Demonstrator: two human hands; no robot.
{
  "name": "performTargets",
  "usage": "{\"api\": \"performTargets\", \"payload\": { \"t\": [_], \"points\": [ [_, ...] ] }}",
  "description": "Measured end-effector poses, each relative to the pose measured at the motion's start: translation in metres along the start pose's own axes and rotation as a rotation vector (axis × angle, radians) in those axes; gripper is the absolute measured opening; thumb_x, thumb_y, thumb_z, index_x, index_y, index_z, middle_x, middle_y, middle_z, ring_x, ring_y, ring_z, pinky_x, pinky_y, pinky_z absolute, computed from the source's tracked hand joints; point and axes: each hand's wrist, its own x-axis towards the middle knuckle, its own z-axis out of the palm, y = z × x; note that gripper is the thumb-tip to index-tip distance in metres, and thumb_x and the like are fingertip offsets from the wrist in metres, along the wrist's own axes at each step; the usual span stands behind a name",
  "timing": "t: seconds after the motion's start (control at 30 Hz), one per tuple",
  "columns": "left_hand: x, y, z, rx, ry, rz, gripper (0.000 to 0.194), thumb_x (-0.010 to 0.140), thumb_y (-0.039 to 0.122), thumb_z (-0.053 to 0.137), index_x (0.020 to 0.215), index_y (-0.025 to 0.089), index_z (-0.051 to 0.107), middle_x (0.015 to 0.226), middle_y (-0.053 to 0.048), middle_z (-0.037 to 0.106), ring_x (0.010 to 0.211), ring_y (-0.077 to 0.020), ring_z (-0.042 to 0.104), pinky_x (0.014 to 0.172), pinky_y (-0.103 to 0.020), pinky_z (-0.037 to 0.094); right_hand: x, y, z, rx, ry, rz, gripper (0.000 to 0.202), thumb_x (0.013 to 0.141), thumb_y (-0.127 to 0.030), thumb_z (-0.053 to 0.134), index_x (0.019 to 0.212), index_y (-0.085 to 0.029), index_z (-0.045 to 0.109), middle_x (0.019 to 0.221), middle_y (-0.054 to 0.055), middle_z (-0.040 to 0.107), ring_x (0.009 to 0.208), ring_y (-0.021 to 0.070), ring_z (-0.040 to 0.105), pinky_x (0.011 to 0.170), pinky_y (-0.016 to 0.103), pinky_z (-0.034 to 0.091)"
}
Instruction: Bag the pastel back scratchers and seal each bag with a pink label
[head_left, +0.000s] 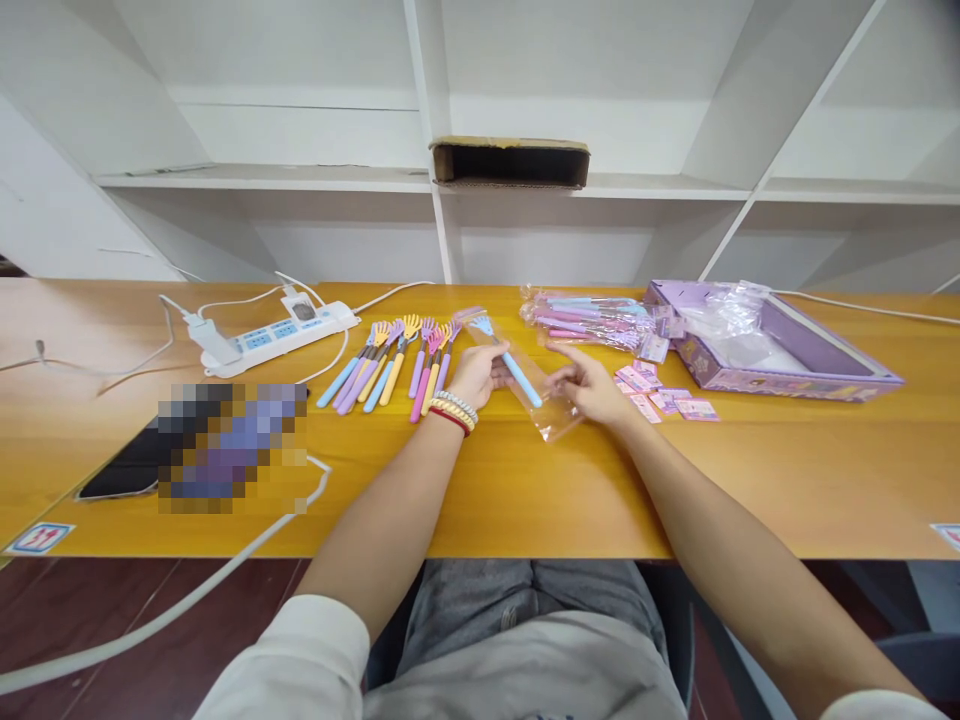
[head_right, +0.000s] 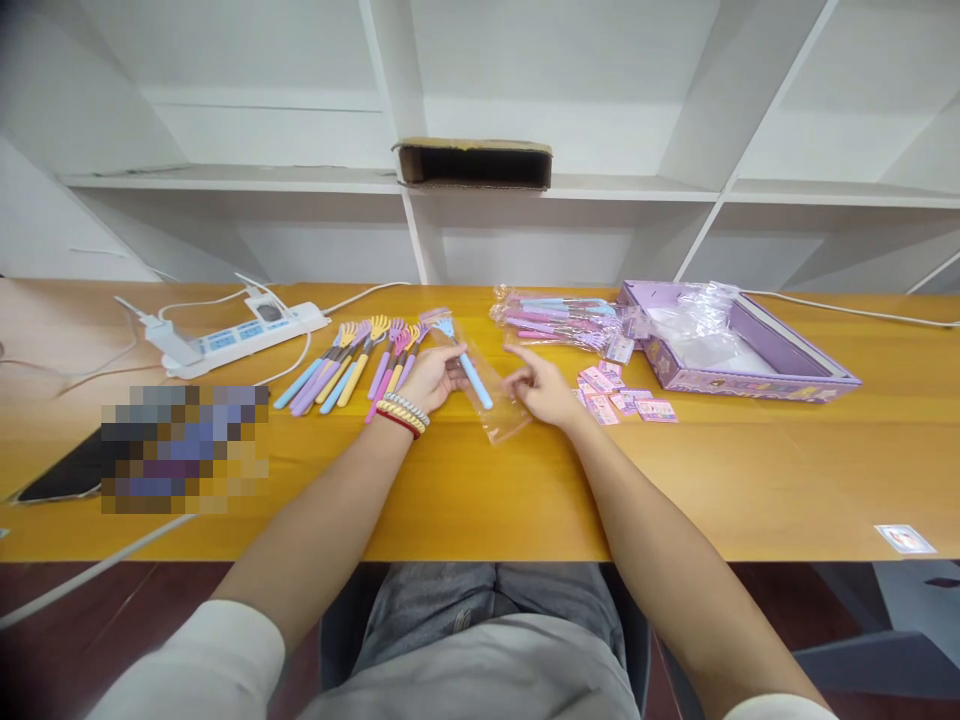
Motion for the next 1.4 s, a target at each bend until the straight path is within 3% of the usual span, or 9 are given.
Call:
{"api": "performTargets", "payload": {
  "t": [0.1, 0.2, 0.37, 0.47, 0.77, 0.93, 1.1, 1.23, 1.4],
  "points": [
    [0.005, 0.002, -0.006, -0.112, 0.101, -0.006, 0.011, 0.075, 0.022, 0.056, 0.073, 0.013, 0.049, 0.057, -0.003, 0.059, 0.05, -0.0127, 0.058, 0.049, -0.024, 0.048, -0.004, -0.005, 0.006, 0.212, -0.258, 0.057, 0.069, 0.067, -0.014, 0.057, 0.132, -0.024, 0.038, 0.086, 0.002, 0.068, 0.066, 0.0136, 0.061, 0.064, 0.029, 0.048],
    [0.007, 0.001, -0.009, -0.132, 0.142, -0.045, 0.014, 0.077, 0.026, 0.054, 0.075, 0.014, 0.048, 0.061, -0.005, 0.06, 0.052, -0.0142, 0.06, 0.051, -0.027, 0.05, -0.004, -0.01, 0.011, 0.289, -0.293, 0.089, 0.056, 0.066, -0.02, 0.066, 0.12, -0.022, 0.052, 0.09, 0.004, 0.068, 0.065, 0.0137, 0.062, 0.057, 0.025, 0.046],
    [0.002, -0.004, -0.003, -0.041, -0.012, -0.069, 0.018, 0.072, 0.025, 0.06, 0.08, 0.014, 0.047, 0.065, -0.006, 0.062, 0.053, -0.0157, 0.06, 0.05, -0.028, 0.05, -0.002, -0.015, 0.012, 0.258, -0.203, 0.055, 0.025, 0.064, -0.03, 0.071, 0.084, -0.016, 0.066, 0.074, 0.003, 0.067, 0.061, 0.0122, 0.058, 0.053, 0.023, 0.041],
    [-0.004, -0.007, 0.004, 0.015, -0.134, -0.028, 0.025, 0.068, 0.021, 0.064, 0.083, 0.016, 0.045, 0.068, -0.004, 0.062, 0.052, -0.016, 0.06, 0.046, -0.028, 0.049, -0.001, -0.015, 0.011, 0.227, -0.123, 0.032, 0.02, 0.065, -0.035, 0.07, 0.071, -0.016, 0.066, 0.068, 0.002, 0.065, 0.06, 0.0113, 0.055, 0.058, 0.025, 0.042],
    [-0.009, -0.007, 0.01, -0.041, -0.165, 0.112, 0.044, 0.066, 0.03, 0.068, 0.095, 0.022, 0.036, 0.081, -0.002, 0.062, 0.057, -0.012, 0.06, 0.051, -0.026, 0.05, 0.005, -0.006, 0.014, 0.197, 0.196, 0.043, 0.029, 0.068, -0.043, 0.066, 0.064, -0.016, 0.055, 0.057, -0.001, 0.057, 0.046, 0.0083, 0.045, 0.043, 0.023, 0.036],
    [-0.016, -0.011, 0.021, -0.067, -0.19, 0.156, 0.059, 0.058, 0.017, 0.074, 0.098, 0.024, 0.031, 0.097, -0.003, 0.061, 0.073, -0.012, 0.061, 0.062, -0.027, 0.051, 0.006, -0.009, 0.01, 0.252, 0.292, 0.07, 0.03, 0.063, -0.038, 0.07, 0.073, -0.019, 0.048, 0.054, -0.005, 0.053, 0.043, 0.0076, 0.044, 0.042, 0.022, 0.036],
    [-0.02, -0.017, 0.025, -0.003, -0.155, 0.204, 0.067, 0.05, 0.005, 0.075, 0.101, 0.024, 0.034, 0.088, 0.002, 0.06, 0.078, -0.0121, 0.061, 0.072, -0.03, 0.051, 0.004, -0.012, 0.009, 0.291, 0.145, 0.168, 0.043, 0.063, -0.034, 0.069, 0.097, -0.023, 0.045, 0.05, -0.009, 0.051, 0.04, 0.0081, 0.044, 0.039, 0.02, 0.034],
    [-0.02, -0.016, 0.02, 0.097, -0.272, 0.198, 0.066, 0.053, 0.008, 0.074, 0.108, 0.021, 0.04, 0.088, -0.002, 0.061, 0.077, -0.0154, 0.061, 0.07, -0.033, 0.052, 0.004, -0.01, 0.008, 0.256, -0.002, 0.222, 0.026, 0.067, -0.036, 0.064, 0.083, -0.018, 0.055, 0.052, -0.004, 0.055, 0.04, 0.0076, 0.044, 0.037, 0.019, 0.03],
    [-0.021, -0.011, 0.014, 0.231, -0.398, 0.149, 0.073, 0.052, 0.006, 0.073, 0.117, 0.019, 0.043, 0.091, -0.006, 0.062, 0.077, -0.0182, 0.062, 0.066, -0.033, 0.052, 0.002, -0.007, 0.005, 0.325, -0.098, 0.254, 0.022, 0.061, -0.03, 0.069, 0.071, -0.017, 0.054, 0.053, -0.004, 0.055, 0.041, 0.0066, 0.043, 0.039, 0.02, 0.031]
  ]
}}
